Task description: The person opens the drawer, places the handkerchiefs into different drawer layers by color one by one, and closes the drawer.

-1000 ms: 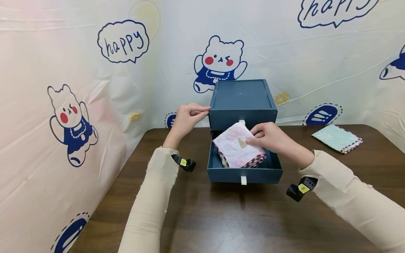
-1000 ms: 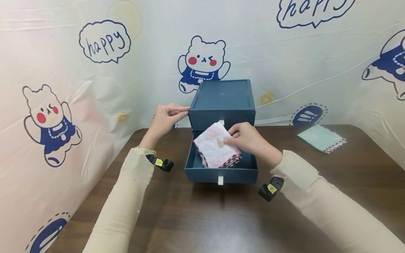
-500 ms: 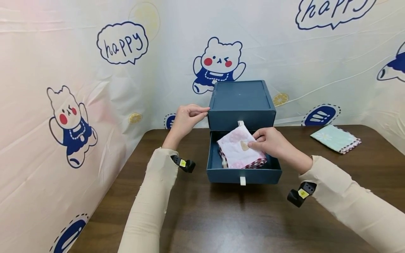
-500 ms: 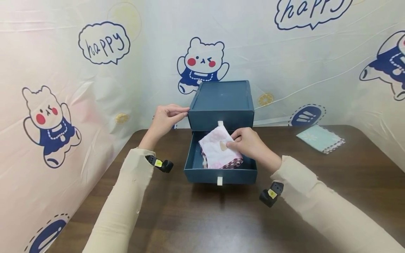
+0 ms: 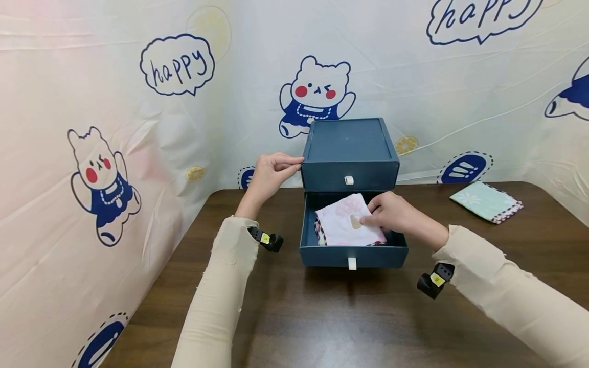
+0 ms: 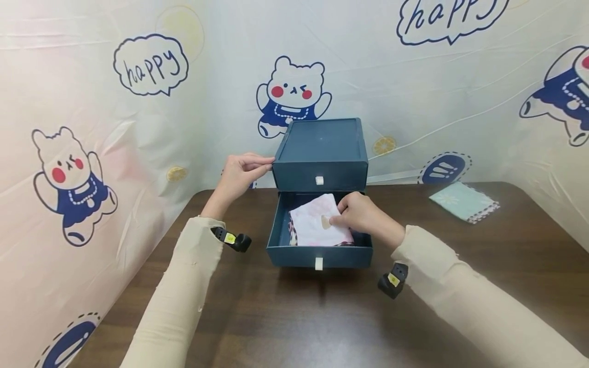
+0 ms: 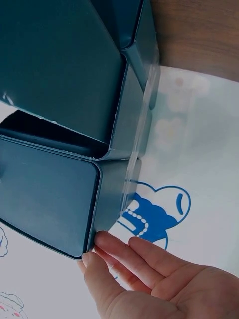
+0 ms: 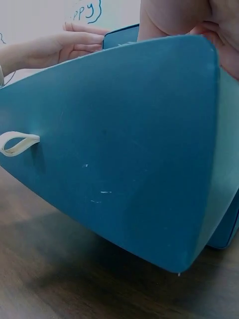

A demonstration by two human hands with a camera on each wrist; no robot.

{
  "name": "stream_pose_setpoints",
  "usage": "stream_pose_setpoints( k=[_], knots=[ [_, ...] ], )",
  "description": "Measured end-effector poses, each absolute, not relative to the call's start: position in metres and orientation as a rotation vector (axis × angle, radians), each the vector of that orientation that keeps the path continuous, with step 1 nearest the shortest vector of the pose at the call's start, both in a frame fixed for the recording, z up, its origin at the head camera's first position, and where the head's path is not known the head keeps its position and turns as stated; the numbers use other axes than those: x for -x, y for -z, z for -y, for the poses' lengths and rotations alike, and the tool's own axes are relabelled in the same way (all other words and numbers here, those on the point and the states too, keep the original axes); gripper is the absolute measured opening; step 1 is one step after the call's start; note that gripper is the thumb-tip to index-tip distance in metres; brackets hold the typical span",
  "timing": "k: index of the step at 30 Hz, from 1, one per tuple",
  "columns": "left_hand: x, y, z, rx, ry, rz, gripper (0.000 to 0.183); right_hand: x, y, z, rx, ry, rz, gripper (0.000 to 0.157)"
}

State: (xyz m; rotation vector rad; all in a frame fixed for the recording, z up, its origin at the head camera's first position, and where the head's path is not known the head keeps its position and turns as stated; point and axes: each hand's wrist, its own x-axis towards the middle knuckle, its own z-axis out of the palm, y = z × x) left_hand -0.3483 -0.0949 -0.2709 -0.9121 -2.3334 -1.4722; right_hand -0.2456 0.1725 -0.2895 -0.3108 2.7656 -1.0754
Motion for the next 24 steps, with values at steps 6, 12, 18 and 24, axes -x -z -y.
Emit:
stream_pose_setpoints(
  k=[6,12,18,24],
  knots=[
    [0.348,0.270,0.094,0.897,1.460,2.339,0.021,0.246,0.285,-0.177,0.255,1.103,-2.741,0.022],
    [0.347,0.270,0.093,0.892,1.460,2.340,0.021,0.244,0.281,-0.183,0.245,1.112,-2.740,0.024],
    [0.347,0.270,0.092,0.887,1.460,2.338,0.021,0.243,0.280,-0.187,0.263,1.137,-2.727,0.023],
    [0.324,0.255,0.088,0.879,1.460,2.349,0.020,0.240,0.278,-0.189,0.274,1.159,-2.722,0.021]
  ],
)
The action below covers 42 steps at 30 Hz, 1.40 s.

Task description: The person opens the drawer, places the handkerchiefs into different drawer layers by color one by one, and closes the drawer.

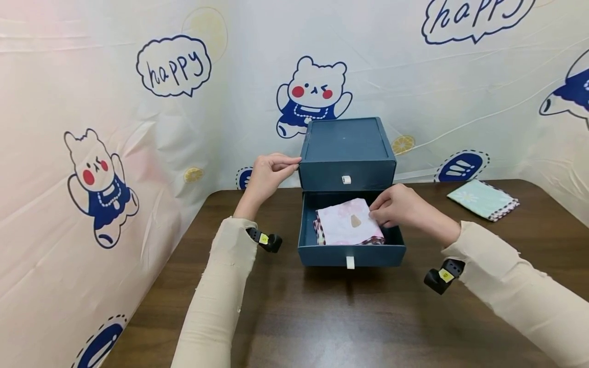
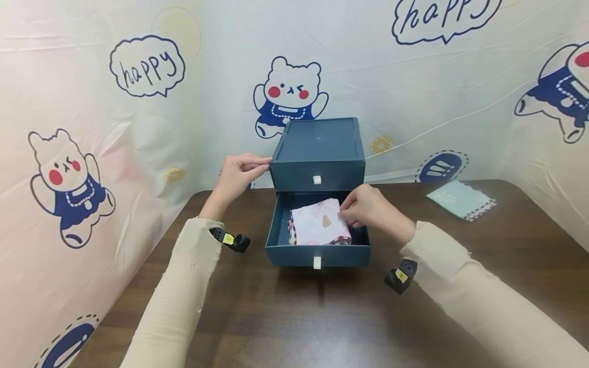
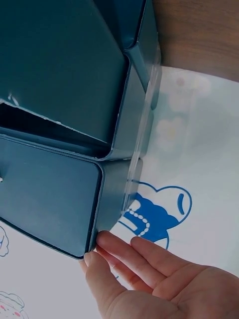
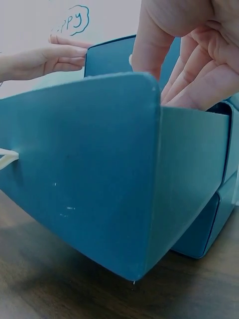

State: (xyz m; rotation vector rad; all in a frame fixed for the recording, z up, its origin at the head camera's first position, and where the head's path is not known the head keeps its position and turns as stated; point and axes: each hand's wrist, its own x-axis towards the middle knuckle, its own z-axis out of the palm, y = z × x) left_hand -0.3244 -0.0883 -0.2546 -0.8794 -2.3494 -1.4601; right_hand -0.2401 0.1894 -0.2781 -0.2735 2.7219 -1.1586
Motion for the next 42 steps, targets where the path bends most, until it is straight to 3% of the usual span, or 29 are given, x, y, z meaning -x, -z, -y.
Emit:
stream_pose_setpoints(
  k=[11,42],
  knots=[
    [0.344,0.269,0.089,0.886,1.486,2.339,0.020,0.236,0.277,-0.198,0.270,1.192,-2.703,0.024],
    [0.347,0.271,0.092,0.892,1.439,2.337,0.020,0.194,0.247,-0.217,0.386,1.290,-2.699,0.029]
  ],
)
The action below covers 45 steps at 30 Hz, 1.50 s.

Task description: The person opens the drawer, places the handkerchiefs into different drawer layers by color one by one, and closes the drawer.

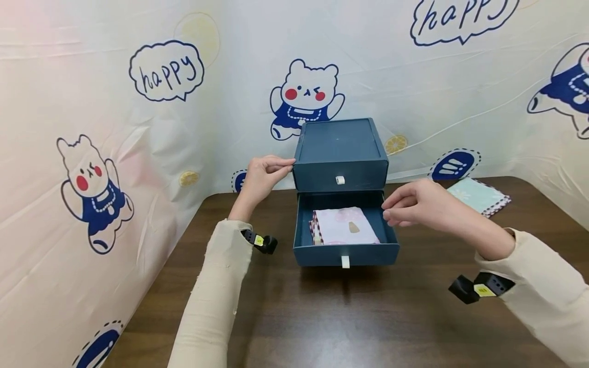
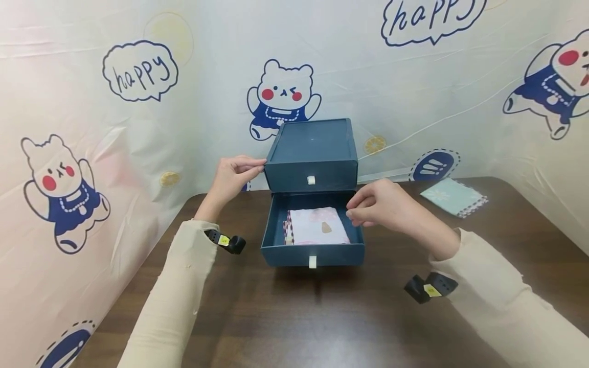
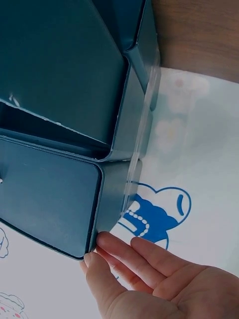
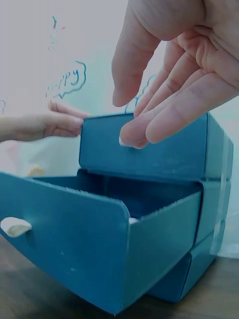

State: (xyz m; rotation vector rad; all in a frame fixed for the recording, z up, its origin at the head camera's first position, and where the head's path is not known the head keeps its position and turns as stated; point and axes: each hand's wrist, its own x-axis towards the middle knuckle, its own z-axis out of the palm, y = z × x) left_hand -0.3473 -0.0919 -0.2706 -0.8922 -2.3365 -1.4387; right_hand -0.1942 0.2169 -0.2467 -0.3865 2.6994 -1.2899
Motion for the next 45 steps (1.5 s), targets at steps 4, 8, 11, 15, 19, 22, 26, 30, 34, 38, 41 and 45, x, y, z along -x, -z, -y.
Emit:
stream_pose_setpoints(
  k=[4,8,11,15,19,22,26,30,34,38,41,45],
  knots=[
    [0.347,0.270,0.092,0.879,1.451,2.342,0.021,0.186,0.243,-0.216,0.420,1.309,-2.671,0.030],
    [0.347,0.270,0.093,0.868,1.459,2.339,0.020,0.177,0.242,-0.212,0.479,1.288,-2.648,0.028],
    [0.347,0.270,0.093,0.879,1.461,2.335,0.020,0.170,0.245,-0.208,0.531,1.259,-2.646,0.026],
    [0.347,0.271,0.091,0.887,1.467,2.334,0.021,0.163,0.251,-0.204,0.591,1.223,-2.664,0.022],
    [0.346,0.272,0.092,0.882,1.462,2.338,0.021,0.159,0.260,-0.199,0.623,1.227,-2.641,0.023],
    [0.346,0.272,0.093,0.882,1.455,2.337,0.021,0.158,0.266,-0.196,0.629,1.259,-2.601,0.023],
    [0.348,0.272,0.092,0.896,1.455,2.325,0.021,0.157,0.274,-0.193,0.634,1.285,-2.578,0.023],
    [0.347,0.272,0.092,0.902,1.460,2.319,0.020,0.157,0.282,-0.191,0.607,1.303,-2.558,0.024],
    [0.346,0.272,0.092,0.893,1.463,2.325,0.020,0.157,0.293,-0.187,0.603,1.338,-2.517,0.022],
    [0.346,0.272,0.092,0.891,1.475,2.322,0.021,0.158,0.304,-0.182,0.594,1.391,-2.479,0.021],
    [0.348,0.273,0.092,0.893,1.475,2.322,0.021,0.159,0.312,-0.178,0.553,1.437,-2.447,0.021],
    [0.348,0.273,0.092,0.892,1.462,2.328,0.021,0.161,0.321,-0.173,0.523,1.486,-2.403,0.023]
  ],
)
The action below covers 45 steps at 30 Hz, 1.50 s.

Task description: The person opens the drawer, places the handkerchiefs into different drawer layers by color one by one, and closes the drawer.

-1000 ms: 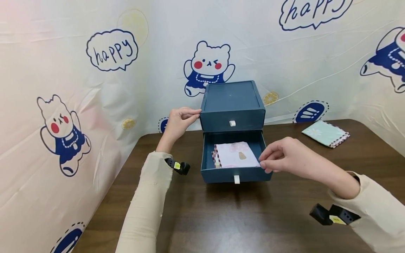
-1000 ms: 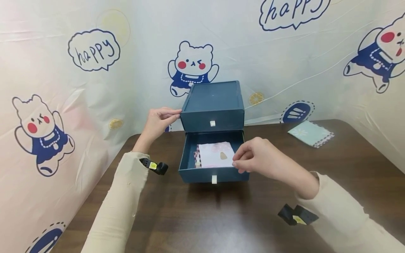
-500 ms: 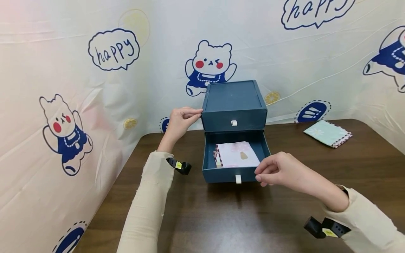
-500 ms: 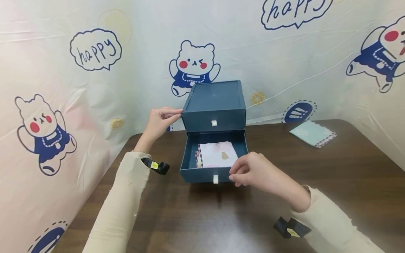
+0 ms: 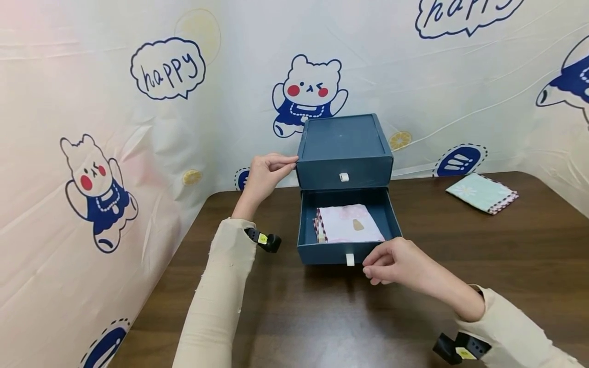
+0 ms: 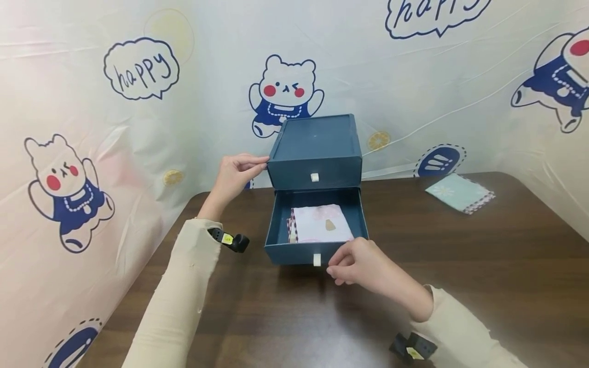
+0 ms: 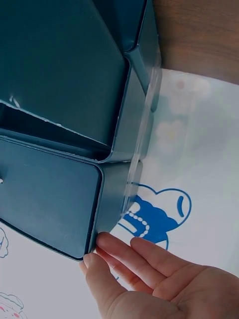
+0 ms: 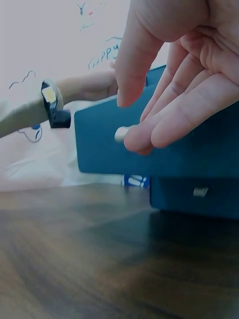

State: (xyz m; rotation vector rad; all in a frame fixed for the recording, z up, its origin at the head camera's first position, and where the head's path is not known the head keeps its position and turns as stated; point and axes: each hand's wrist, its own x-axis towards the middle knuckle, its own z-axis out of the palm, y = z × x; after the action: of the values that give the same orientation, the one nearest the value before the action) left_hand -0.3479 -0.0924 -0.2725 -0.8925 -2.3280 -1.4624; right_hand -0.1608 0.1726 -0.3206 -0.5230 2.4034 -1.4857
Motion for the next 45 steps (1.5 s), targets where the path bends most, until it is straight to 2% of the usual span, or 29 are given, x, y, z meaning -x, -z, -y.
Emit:
stream_pose_setpoints(
  k=[16,45],
  knots=[
    [0.346,0.273,0.091,0.878,1.490,2.316,0.020,0.169,0.340,-0.155,0.480,1.492,-2.426,0.024],
    [0.348,0.274,0.092,0.895,1.480,2.311,0.020,0.196,0.328,-0.157,0.553,1.434,-2.494,0.018]
  ],
)
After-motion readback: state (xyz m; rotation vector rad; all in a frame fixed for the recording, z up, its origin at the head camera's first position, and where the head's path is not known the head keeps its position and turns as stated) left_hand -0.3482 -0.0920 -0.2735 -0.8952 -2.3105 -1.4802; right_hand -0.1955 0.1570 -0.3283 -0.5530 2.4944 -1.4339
